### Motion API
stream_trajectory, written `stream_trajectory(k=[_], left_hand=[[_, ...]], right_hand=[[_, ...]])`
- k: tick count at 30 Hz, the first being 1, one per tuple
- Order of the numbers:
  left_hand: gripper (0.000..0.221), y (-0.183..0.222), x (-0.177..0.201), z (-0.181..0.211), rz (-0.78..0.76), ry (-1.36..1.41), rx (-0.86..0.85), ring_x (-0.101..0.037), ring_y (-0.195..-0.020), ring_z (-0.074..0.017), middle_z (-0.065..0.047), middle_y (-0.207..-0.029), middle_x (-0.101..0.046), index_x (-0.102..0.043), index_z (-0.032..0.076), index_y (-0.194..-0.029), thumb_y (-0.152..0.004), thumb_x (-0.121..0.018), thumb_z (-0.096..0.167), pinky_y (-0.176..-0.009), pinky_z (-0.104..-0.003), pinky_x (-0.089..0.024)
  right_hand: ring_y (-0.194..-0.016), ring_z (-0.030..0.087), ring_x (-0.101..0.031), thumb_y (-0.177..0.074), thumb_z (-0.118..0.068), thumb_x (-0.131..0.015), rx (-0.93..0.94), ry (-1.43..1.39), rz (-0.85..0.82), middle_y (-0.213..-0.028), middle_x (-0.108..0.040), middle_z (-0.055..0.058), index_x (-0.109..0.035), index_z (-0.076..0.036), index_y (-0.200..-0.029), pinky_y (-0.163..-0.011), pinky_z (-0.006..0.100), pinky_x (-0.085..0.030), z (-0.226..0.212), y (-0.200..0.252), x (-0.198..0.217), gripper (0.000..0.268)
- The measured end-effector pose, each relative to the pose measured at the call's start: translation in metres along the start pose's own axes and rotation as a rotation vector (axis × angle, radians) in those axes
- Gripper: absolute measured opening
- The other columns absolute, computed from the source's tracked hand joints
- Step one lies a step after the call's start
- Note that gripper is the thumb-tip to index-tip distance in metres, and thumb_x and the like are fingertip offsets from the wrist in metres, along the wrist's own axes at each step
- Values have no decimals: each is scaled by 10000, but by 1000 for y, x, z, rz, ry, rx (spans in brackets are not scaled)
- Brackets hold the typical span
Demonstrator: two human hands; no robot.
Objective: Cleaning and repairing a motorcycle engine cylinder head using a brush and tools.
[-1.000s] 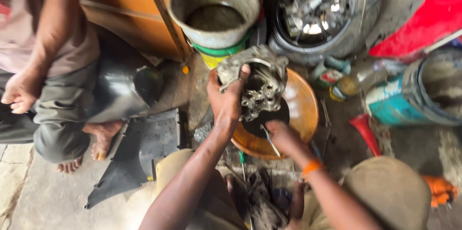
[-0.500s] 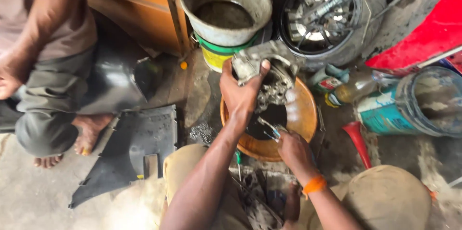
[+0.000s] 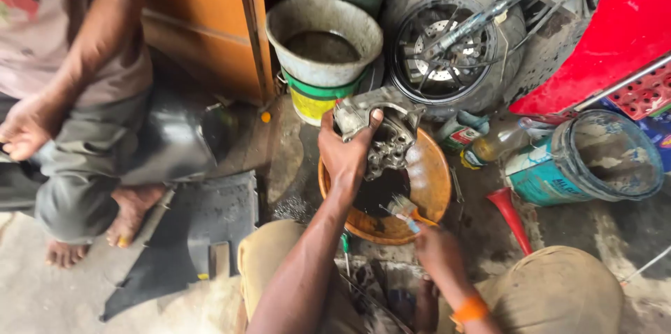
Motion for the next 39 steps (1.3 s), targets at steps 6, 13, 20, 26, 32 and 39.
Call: stream_trajectory(k=[6, 13, 20, 26, 32, 39], left_hand=[[630, 4, -1, -5, -20, 109, -40, -731, -915, -186, -116, -1031, -777, -662, -24, -1191, -705, -917, 284, -879, -321, -568], [591, 20, -5, 4, -51, 70, -29, -737, -858, -187, -113, -973, -787, -677, -29, -1141, -698, -911, 284, -834, -323, -584], [576, 13, -1, -7, -19, 55, -48, -720, -853, -174, -114, -973, -783, -693, -33, -1127, -699, -915, 282, -826, -314, -576], [568, 7, 2, -13, -21, 105, -35, -717, -883, -168, -108, -1002, -784, -704, -31, -1137, -714, -904, 291, -849, -309, -570], [607, 6, 2, -22, -22, 64, -30, -719, -894, -177, -112, -1004, -778, -691, -40, -1156, -703, -910, 300, -864, -327, -565], [587, 8, 3, -23, -24, 137, 16, -716, -892, -201, -134, -1015, -776, -696, -44, -1147, -717, -896, 302, -863, -340, -565]], right_hand=[[-741, 333, -731, -861, -167, -684, 15, -134, 318, -926, -750, 140, -762, -154, -1136, -667, 436, -576, -96, 61, 171, 287], [-796, 368, -700, -897, -134, -643, 427, -70, 476, -1004, -691, 194, -677, -75, -1273, -689, 409, -583, -163, 53, 170, 381], [-578, 281, -697, -927, -161, -581, 287, 413, 197, -865, -672, 146, -647, -29, -1308, -509, 411, -565, -182, 47, 150, 409], [-610, 272, -703, -841, -81, -578, 368, 525, 217, -888, -681, 157, -641, 35, -1277, -477, 381, -564, -191, 48, 150, 455], [-619, 250, -704, -877, -65, -566, 416, 501, 219, -804, -673, 157, -621, 63, -1241, -537, 365, -569, -188, 44, 138, 391], [-585, 263, -694, -936, -36, -525, 354, 425, 117, -821, -665, 169, -572, 70, -1321, -483, 373, -559, -186, 42, 149, 402]])
Point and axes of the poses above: each hand's wrist, its own y-axis away from the middle knuckle, its own x-axis out of the back of the hand, z = x × y, the point moved 5 cm from there along -y, towards the middle knuckle
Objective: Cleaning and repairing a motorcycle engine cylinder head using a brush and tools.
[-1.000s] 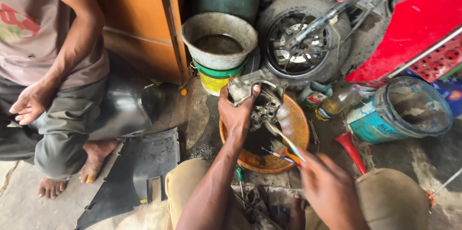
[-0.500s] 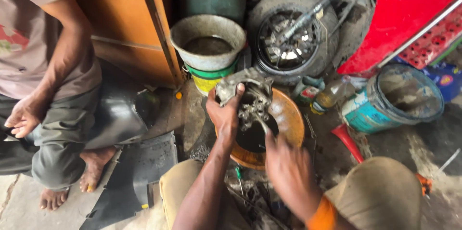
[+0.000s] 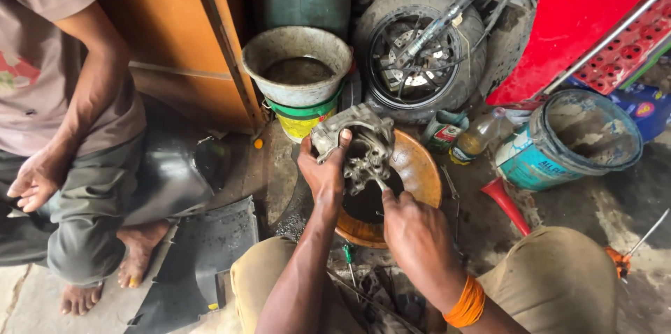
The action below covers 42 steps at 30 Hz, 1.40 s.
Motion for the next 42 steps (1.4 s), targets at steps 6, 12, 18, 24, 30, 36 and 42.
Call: stream_trajectory(k=[6, 12, 18, 24, 30, 36, 42], left_hand=[[581, -2, 9, -1, 33, -40, -2, -731, -903, -202, -133, -1019, -779, -704, -32, -1151, -717, -892, 305, -873, -336, -564], [598, -8, 8, -11, 84, -40, 41, -722, -890, -212, -140, -1019, -781, -713, -39, -1141, -702, -897, 322, -854, -348, -569], [630, -2, 15, -17, 107, -42, 73, -728, -891, -211, -132, -1019, -778, -706, -41, -1150, -698, -903, 352, -861, -347, -568], [664, 4, 8, 5, 44, -82, -8, -731, -900, -203, -128, -1013, -786, -699, -43, -1147, -688, -903, 391, -871, -346, -568], [727, 11, 14, 16, 120, -254, 9, -746, -906, -223, -147, -997, -785, -689, -34, -1146, -636, -920, 430, -871, -358, -563], [718, 10, 20, 14, 141, -230, -26, -746, -923, -222, -150, -1009, -782, -695, -43, -1139, -660, -919, 442, -882, -361, -562], [696, 7, 18, 14, 172, -188, 7, -745, -905, -213, -139, -1002, -786, -698, -28, -1133, -656, -911, 430, -872, -348, -569]], right_hand=[[-586, 333, -697, -838, -34, -545, -22, -123, 11, -894, -661, 221, -596, 16, -1369, -458, 383, -577, -3, 6, -12, 535], [-583, 258, -703, -862, -42, -585, 126, 44, 117, -782, -665, 169, -642, 109, -1233, -476, 374, -572, -19, 2, -26, 404], [-543, 256, -679, -904, -45, -594, 50, 65, 135, -737, -652, 147, -643, 87, -1267, -421, 367, -545, -14, 5, -28, 389], [-610, 284, -666, -853, -87, -630, 79, -34, 442, -780, -651, 121, -702, -3, -1120, -541, 410, -544, -6, 9, 5, 290], [-604, 251, -661, -843, -100, -645, 162, -32, 479, -788, -655, 110, -691, -17, -1152, -528, 381, -530, -2, 10, 1, 323], [-551, 186, -663, -882, -49, -617, 110, 276, 39, -803, -662, 79, -616, 57, -1366, -438, 352, -545, -21, 26, -30, 495], [-565, 183, -655, -782, -43, -625, 193, 289, 225, -780, -657, 83, -644, 75, -1297, -467, 304, -540, -26, 21, -28, 528]])
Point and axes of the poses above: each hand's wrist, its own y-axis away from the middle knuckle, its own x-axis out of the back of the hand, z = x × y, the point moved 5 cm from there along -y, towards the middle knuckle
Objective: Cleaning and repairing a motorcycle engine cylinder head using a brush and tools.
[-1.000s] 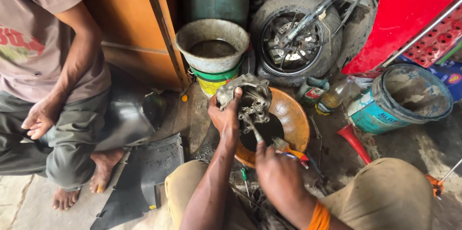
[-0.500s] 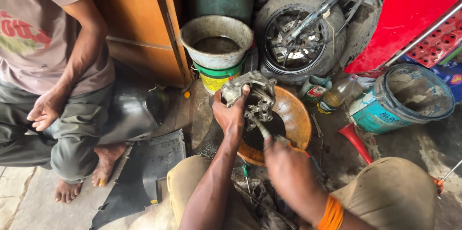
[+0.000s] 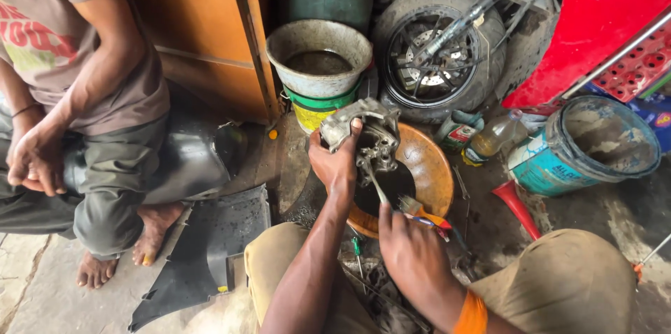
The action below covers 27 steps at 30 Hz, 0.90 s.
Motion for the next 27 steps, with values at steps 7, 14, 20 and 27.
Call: stream_trajectory(k=[7, 14, 20, 27], left_hand=[[661, 4, 2, 3, -18, 7, -20, -741, -900, -202, -128, -995, -788, -716, -24, -1116, -659, -923, 405, -865, -343, -563], [697, 7, -1, 11, -44, -17, -15, -755, -889, -208, -136, -978, -794, -694, -25, -1145, -642, -920, 399, -855, -346, -578], [815, 13, 3, 13, -19, -176, 10, -757, -921, -265, -164, -984, -778, -670, -19, -1192, -602, -929, 480, -874, -394, -569], [792, -9, 5, -12, 59, -133, 192, -748, -927, -293, -174, -1012, -779, -702, 0, -1167, -593, -909, 505, -884, -403, -551]], right_hand=[[-650, 250, -659, -887, -104, -616, -116, -280, 263, -811, -652, 99, -680, -34, -1162, -546, 388, -534, 21, -3, 21, 291], [-578, 214, -658, -838, -78, -615, -93, -60, -107, -764, -636, 68, -672, 14, -1286, -415, 348, -518, 10, -15, 25, 461], [-569, 133, -639, -830, -88, -622, 53, 251, -95, -721, -634, 41, -669, 57, -1196, -459, 290, -489, -2, -15, 22, 397], [-604, 129, -658, -757, -136, -603, 37, 244, 44, -879, -726, 121, -708, -8, -1156, -462, 234, -494, 7, -7, 17, 432]])
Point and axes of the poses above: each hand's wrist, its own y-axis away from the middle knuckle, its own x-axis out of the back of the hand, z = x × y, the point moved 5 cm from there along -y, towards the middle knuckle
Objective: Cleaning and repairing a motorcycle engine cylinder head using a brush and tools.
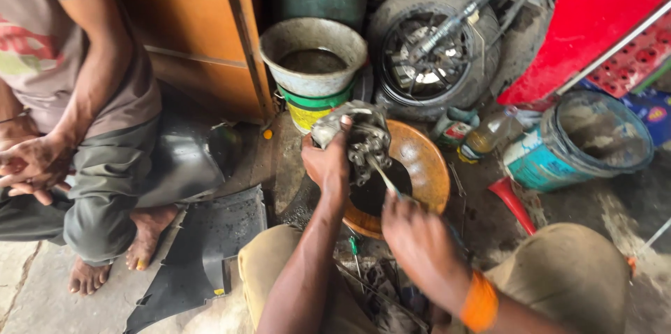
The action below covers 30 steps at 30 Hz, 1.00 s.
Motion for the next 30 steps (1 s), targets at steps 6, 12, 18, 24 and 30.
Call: stream_trajectory(k=[6, 12, 18, 24, 30], left_hand=[[715, -1, -4, -3, -36, 88, 44, -743, -900, -247, -141, -1006, -787, -724, 8, -1142, -619, -896, 465, -879, -368, -542], [619, 4, -18, -11, -136, 243, 12, -721, -857, -211, -132, -998, -790, -732, -30, -1121, -684, -886, 380, -827, -347, -555], [559, -3, -20, -13, -208, 396, 39, -715, -846, -216, -135, -994, -778, -723, -49, -1114, -708, -882, 302, -800, -349, -561], [545, -17, -17, -26, -193, 457, 49, -719, -840, -221, -143, -990, -773, -723, -56, -1111, -712, -881, 279, -793, -351, -566], [572, 0, 2, 3, -158, 320, 11, -711, -828, -200, -133, -980, -777, -725, -46, -1120, -716, -873, 331, -791, -342, -561]], right_hand=[[-623, 141, -662, -805, -99, -601, 4, -72, -96, -746, -673, 39, -683, 35, -1224, -457, 244, -502, -2, 8, -9, 448], [-631, 292, -662, -844, -49, -567, -206, -698, 122, -737, -659, 118, -700, 64, -1135, -573, 429, -539, 12, -14, -1, 339], [-667, 377, -683, -862, -92, -654, -351, -927, 56, -732, -699, 177, -741, -25, -957, -594, 492, -542, 39, -16, -1, 145], [-701, 330, -724, -834, -153, -707, -404, -1048, 21, -817, -745, 138, -772, -85, -990, -626, 429, -576, 53, -5, 10, 182], [-821, 285, -769, -849, -212, -737, -685, -1028, -282, -937, -776, 154, -789, -110, -1070, -707, 399, -594, 109, 44, -90, 249]])
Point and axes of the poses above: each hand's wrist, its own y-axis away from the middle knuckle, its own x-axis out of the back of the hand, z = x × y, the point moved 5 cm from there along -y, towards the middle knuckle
